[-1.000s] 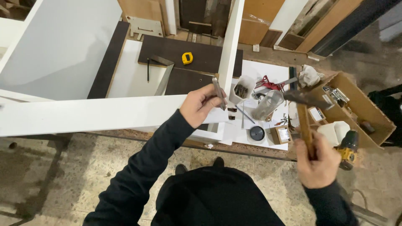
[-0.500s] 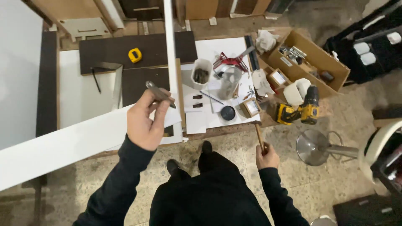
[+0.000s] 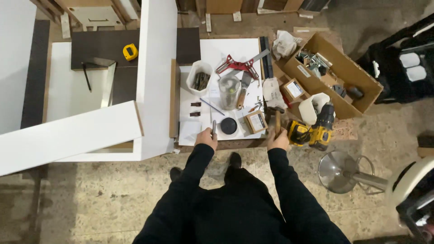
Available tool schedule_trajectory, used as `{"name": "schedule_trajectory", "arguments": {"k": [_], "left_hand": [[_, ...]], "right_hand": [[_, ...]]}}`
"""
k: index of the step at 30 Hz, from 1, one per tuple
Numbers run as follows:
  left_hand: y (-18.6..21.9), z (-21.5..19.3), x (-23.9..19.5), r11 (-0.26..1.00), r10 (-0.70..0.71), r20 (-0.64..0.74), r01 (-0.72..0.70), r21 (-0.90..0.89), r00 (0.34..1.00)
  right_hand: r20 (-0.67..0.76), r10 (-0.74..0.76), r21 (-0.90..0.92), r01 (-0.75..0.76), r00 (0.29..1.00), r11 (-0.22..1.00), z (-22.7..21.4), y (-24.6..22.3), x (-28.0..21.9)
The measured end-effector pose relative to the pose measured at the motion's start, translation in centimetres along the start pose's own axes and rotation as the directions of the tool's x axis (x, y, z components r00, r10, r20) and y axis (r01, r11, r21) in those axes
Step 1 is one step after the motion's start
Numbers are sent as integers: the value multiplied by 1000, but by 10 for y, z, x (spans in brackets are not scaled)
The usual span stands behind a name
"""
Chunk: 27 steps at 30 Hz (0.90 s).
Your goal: The person attaches small metal hinges to the edge of a white furniture panel. They position each hinge, mark screw holes with a pencil, hammer nails to start holes, then drive screws with a cordless drill, working on multiple hinges one at a time.
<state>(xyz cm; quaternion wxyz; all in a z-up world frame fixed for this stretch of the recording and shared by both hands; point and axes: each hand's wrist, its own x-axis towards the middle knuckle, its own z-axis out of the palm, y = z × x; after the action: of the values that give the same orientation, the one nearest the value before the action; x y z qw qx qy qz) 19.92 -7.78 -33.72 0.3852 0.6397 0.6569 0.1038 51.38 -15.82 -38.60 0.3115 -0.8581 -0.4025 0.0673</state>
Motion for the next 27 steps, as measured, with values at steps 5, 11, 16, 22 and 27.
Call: {"name": "schedule_trajectory", "arguments": {"k": [5,11,16,22,27], "left_hand": [[-11,39,38,992,-37,-151,54,112,988],[-6,42,39,966,155,-304,-79,247,940],[8,47,26,828,449,-157,-344,444,879],[8,69,44,667,672,-102,-540,513,733],[11,71,53,675,656,-105,-518,525,748]], "right_hand": [[44,-281,-8,281,959,960,-4,26,26],[151,-274,-10,278,950,960,-70,33,6],[98,-6,113,-5,995,994,-100,65,-5],[48,5,244,-17,999,970,-125,48,24],[29,-194,286,178,980,941,-118,59,46]]}}
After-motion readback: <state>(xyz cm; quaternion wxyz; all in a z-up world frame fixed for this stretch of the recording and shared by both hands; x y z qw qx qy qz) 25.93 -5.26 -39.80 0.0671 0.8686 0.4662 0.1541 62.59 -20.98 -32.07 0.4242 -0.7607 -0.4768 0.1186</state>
